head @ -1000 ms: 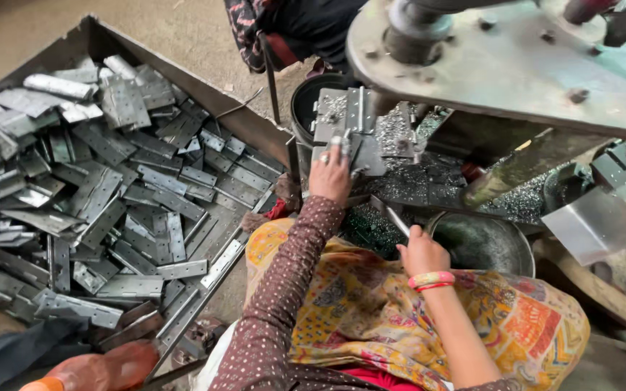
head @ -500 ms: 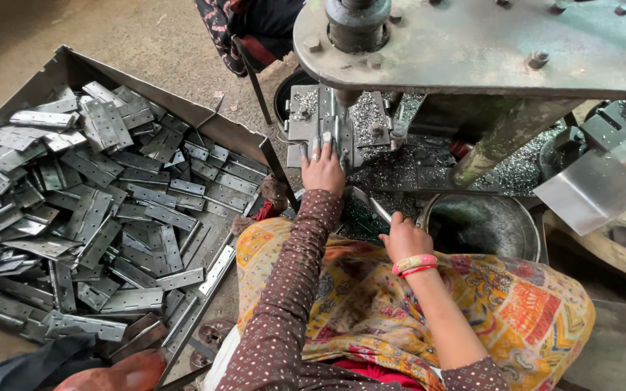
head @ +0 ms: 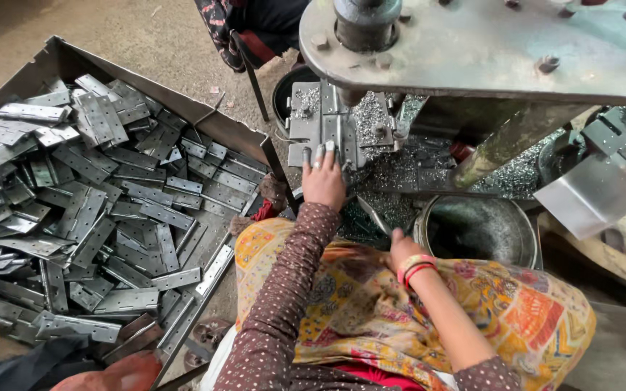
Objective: The person sits on the floor and operates a manual press machine to process metal brackets. They pick up brackets from a large metal bin, place them into the press, and use a metal rod to manipulate the mechanism. The processed brackets are dropped into a collection bin below.
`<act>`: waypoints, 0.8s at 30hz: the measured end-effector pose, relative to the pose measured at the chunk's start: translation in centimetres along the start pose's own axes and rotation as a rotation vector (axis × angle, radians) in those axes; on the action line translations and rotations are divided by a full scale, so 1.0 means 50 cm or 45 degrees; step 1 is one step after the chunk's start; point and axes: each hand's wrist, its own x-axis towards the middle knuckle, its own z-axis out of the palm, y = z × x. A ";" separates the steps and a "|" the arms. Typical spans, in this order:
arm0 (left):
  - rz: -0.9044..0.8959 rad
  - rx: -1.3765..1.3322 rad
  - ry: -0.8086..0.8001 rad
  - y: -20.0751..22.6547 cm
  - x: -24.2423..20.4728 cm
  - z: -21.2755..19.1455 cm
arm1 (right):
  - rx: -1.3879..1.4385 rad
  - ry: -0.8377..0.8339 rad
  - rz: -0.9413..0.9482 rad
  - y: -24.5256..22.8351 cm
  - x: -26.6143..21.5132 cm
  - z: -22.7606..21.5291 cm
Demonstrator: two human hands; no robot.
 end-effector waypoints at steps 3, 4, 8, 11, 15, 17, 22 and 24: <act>-0.079 0.041 -0.329 0.009 0.020 -0.004 | -0.023 0.243 0.036 -0.032 -0.043 -0.066; -0.101 0.034 -0.299 0.004 0.032 -0.004 | -0.033 0.255 0.028 -0.037 -0.040 -0.072; -0.120 0.012 -0.215 -0.009 0.070 0.007 | -0.053 0.165 0.033 -0.008 0.021 -0.003; -0.112 -0.039 -0.146 -0.024 0.067 0.016 | -0.002 0.038 0.029 0.014 0.052 0.069; -0.123 -0.076 -0.131 -0.023 0.069 0.016 | 0.018 -0.089 0.061 0.022 0.050 0.069; -0.152 -0.106 -0.184 -0.019 0.039 0.010 | 0.012 -0.059 -0.019 0.014 0.028 0.054; -0.134 -0.066 -0.224 -0.013 0.075 0.032 | -0.046 0.276 -0.063 -0.025 -0.038 -0.047; -0.148 -0.100 -0.164 -0.012 0.110 0.047 | -0.099 0.350 -0.063 -0.033 -0.028 -0.068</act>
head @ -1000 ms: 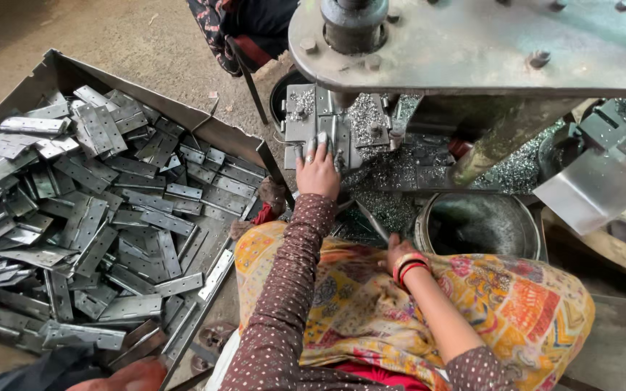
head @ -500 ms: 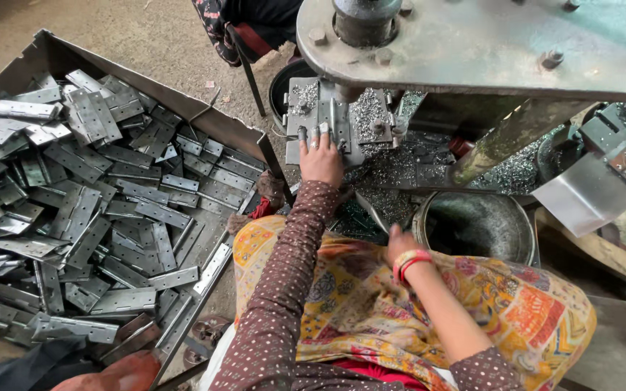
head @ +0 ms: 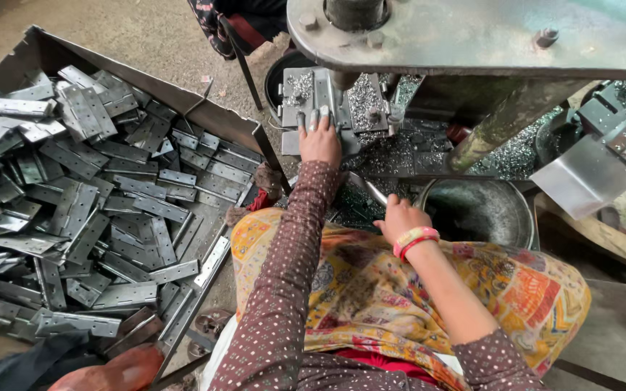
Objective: The person sits on the floor and operates a manual press machine to process metal brackets. They pick up brackets from a large metal bin, place them into the press, and use a metal rod to manipulate the mechanism. The processed brackets are dropped into a collection bin below.
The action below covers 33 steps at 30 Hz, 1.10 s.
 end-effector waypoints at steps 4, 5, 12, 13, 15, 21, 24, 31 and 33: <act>-0.029 -0.005 -0.080 0.005 0.016 -0.019 | 0.045 -0.224 0.065 0.018 0.021 0.091; -0.009 -0.017 -0.025 0.003 0.005 -0.024 | 0.097 -0.292 0.063 0.027 0.023 0.131; 0.033 -0.024 -0.119 -0.008 -0.038 -0.054 | 0.101 -0.330 0.010 0.041 0.018 0.129; 0.059 0.023 -0.088 -0.012 -0.022 -0.052 | 0.094 -0.277 0.027 0.034 0.011 0.086; 0.114 0.117 -0.046 -0.021 0.018 -0.039 | 0.083 -0.187 0.067 0.020 -0.002 0.023; 0.074 0.084 -0.122 -0.040 0.066 -0.024 | 0.051 -0.259 0.091 0.025 0.027 0.100; 0.066 -0.004 -0.079 -0.046 0.066 -0.021 | 0.072 -0.425 0.076 0.033 0.017 0.147; 0.116 0.116 -0.139 -0.040 0.050 -0.052 | 0.016 -0.202 0.005 0.019 -0.009 0.081; 0.102 0.099 -0.355 -0.030 0.026 -0.073 | 0.084 0.052 0.004 0.017 -0.033 0.031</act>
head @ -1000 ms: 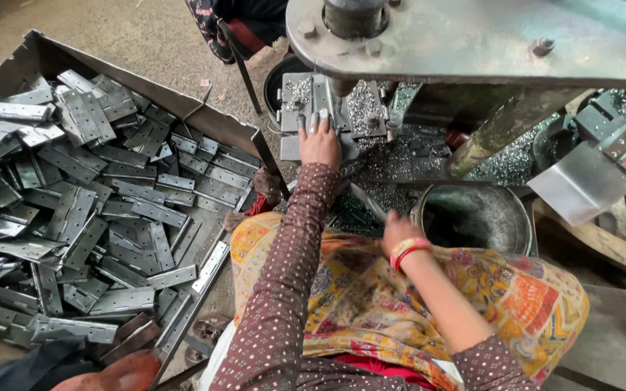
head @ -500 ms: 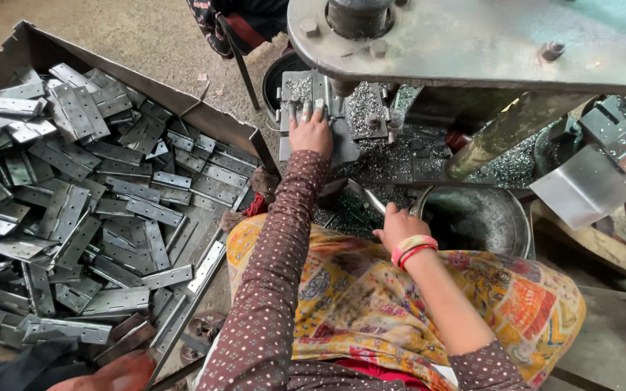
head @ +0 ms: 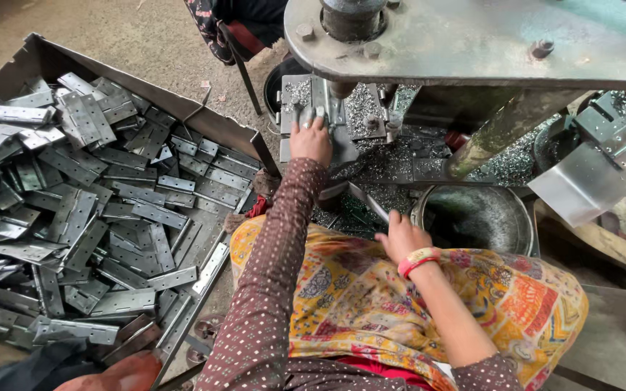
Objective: The person sits on the floor and operates a manual press machine to process metal brackets. They pick up brackets from a large metal bin, place them into the press, and use a metal rod to manipulate the mechanism. The processed brackets are dropped into a collection bin below.
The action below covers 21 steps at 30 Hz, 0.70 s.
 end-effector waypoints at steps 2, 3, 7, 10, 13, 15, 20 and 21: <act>0.060 0.140 0.122 0.030 -0.051 0.004 | 0.008 0.170 -0.059 -0.022 0.007 -0.034; 0.077 0.180 0.178 0.048 -0.097 0.019 | 0.014 0.254 -0.086 -0.027 0.006 -0.042; 0.128 0.175 0.852 0.096 -0.215 0.061 | 0.013 0.304 -0.096 -0.030 0.021 -0.045; 0.281 0.069 0.932 0.078 -0.244 0.067 | 0.019 0.335 -0.121 -0.017 0.014 -0.012; 0.399 -0.083 0.886 0.059 -0.219 0.039 | 0.003 0.376 -0.176 -0.005 0.024 -0.005; 0.331 -0.386 0.810 0.057 -0.198 0.028 | -0.017 0.414 -0.234 -0.005 0.024 -0.008; 0.197 -0.067 1.038 0.040 -0.124 0.027 | 0.047 0.313 -0.140 -0.021 0.009 -0.037; 0.136 0.047 0.912 0.040 -0.112 0.038 | 0.048 0.325 -0.154 -0.021 0.004 -0.040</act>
